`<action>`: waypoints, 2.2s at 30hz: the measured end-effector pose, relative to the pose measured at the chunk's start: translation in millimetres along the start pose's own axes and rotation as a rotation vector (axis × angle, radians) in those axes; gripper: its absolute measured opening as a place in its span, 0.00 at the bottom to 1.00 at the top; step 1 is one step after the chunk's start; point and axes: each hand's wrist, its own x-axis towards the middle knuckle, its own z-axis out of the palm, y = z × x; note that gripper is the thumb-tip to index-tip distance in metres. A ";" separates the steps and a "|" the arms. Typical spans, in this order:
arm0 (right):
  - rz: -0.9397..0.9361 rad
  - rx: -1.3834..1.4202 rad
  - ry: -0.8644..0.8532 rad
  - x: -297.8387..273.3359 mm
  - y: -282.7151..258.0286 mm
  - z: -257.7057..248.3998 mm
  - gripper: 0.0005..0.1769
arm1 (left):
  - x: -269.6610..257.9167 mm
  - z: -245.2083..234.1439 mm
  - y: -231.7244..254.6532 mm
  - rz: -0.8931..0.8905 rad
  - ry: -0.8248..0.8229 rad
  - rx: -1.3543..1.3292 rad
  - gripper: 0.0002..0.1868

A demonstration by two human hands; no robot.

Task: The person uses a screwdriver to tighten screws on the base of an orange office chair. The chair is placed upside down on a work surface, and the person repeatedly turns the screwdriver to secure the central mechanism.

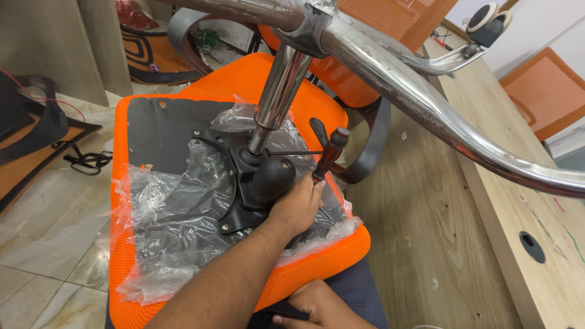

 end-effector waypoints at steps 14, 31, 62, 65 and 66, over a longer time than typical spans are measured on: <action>0.192 -0.258 -0.315 -5.2 54.3 14.3 0.25 | 3.0 -7.5 -0.3 0.043 -0.002 0.002 0.23; 0.575 0.345 -0.587 25.4 20.3 -10.3 0.29 | 2.4 -11.8 -2.0 0.105 -0.012 0.013 0.23; 0.103 0.192 -0.385 59.8 -46.4 0.1 0.25 | 2.6 -20.6 -3.6 0.039 -0.050 0.040 0.25; 0.054 0.109 -0.424 60.7 -47.4 -0.2 0.27 | 1.4 -19.4 -8.5 0.051 -0.053 0.042 0.25; 0.039 0.084 -0.429 58.2 -46.8 -2.2 0.28 | 0.8 -17.5 -10.8 0.085 -0.041 0.037 0.26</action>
